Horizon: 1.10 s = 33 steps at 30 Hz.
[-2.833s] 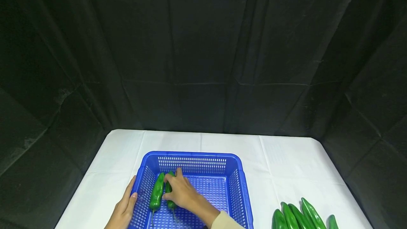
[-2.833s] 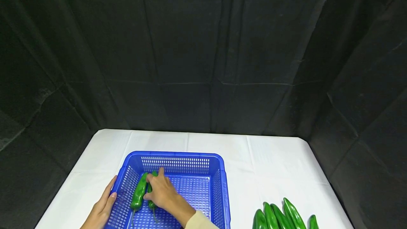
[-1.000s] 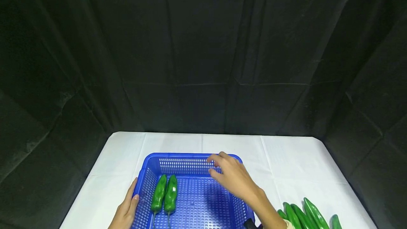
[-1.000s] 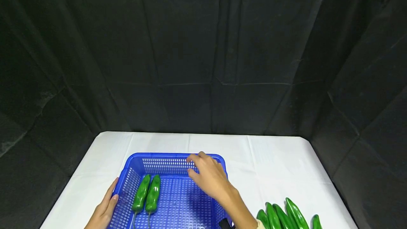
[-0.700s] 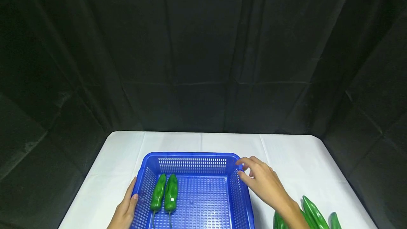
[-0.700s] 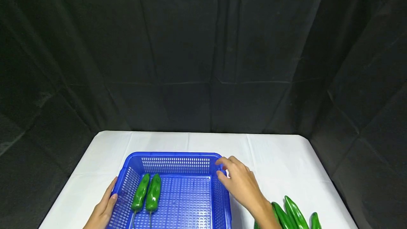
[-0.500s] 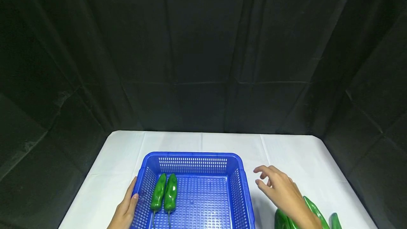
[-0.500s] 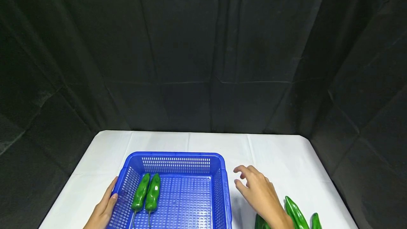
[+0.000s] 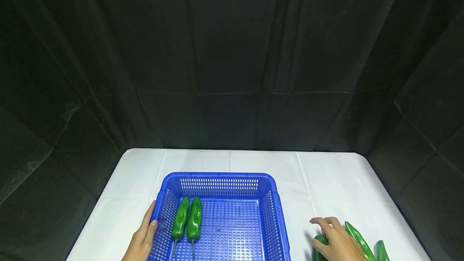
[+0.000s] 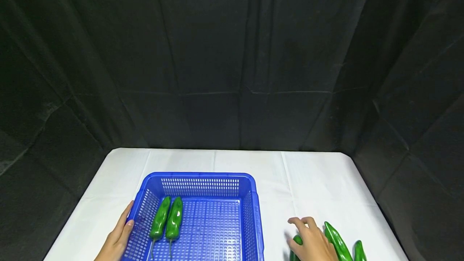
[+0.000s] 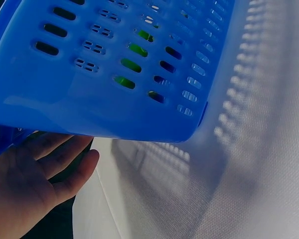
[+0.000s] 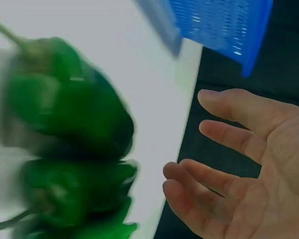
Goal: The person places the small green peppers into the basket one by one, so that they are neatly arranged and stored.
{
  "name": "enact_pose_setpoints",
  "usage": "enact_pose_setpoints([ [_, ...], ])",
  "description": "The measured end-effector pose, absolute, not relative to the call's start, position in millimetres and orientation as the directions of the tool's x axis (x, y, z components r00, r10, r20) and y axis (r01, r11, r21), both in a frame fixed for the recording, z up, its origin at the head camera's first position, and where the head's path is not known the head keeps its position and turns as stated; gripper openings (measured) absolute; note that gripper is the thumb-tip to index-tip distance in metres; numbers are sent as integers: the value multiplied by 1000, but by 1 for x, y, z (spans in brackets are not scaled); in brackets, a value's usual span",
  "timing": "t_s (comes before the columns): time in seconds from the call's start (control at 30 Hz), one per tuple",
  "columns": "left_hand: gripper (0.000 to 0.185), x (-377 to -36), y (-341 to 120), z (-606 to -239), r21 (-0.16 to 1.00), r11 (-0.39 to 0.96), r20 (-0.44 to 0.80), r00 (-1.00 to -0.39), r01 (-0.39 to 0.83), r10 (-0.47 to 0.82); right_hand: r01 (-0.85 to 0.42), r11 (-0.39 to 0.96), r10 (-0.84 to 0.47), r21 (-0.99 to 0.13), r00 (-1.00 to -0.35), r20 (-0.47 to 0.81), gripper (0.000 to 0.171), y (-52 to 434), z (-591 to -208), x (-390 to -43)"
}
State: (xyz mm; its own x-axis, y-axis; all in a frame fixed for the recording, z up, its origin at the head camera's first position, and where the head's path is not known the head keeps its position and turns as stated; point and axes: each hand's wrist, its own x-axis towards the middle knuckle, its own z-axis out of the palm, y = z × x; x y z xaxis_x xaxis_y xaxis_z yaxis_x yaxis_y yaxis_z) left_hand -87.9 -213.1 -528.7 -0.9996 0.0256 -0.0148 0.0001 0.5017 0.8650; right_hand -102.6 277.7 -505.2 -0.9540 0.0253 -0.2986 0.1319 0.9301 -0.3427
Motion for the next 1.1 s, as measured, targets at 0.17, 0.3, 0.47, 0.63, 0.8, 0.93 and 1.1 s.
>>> enact_pose_setpoints([
  [0.17,52,-87,-214,-528,864,504,-11,-1000,0,18,152,926,42,-346,-952,-304,50,287,-526,-93],
  [0.3,52,-88,-214,-529,872,490,-32,-999,-21,14,107,919,4,-378,-964,-264,49,290,-538,-85],
  [0.47,52,-88,-215,-529,871,490,-28,-1000,-19,12,81,913,-33,-400,-962,-269,47,289,-548,-81],
  [0.63,53,-88,-215,-529,880,473,-55,-998,-43,12,59,913,-52,-403,-965,-259,44,285,-555,-80],
  [0.8,53,-88,-213,-529,893,445,-85,-996,-72,10,63,910,-43,-410,-969,-244,39,283,-567,-79],
  [0.93,53,-88,-212,-528,893,446,-74,-997,-62,10,75,910,-33,-407,-967,-252,38,283,-571,-80],
  [1.1,53,-87,-212,-527,888,456,-69,-998,-55,15,87,909,-24,-407,-966,-259,37,282,-568,-81],
])
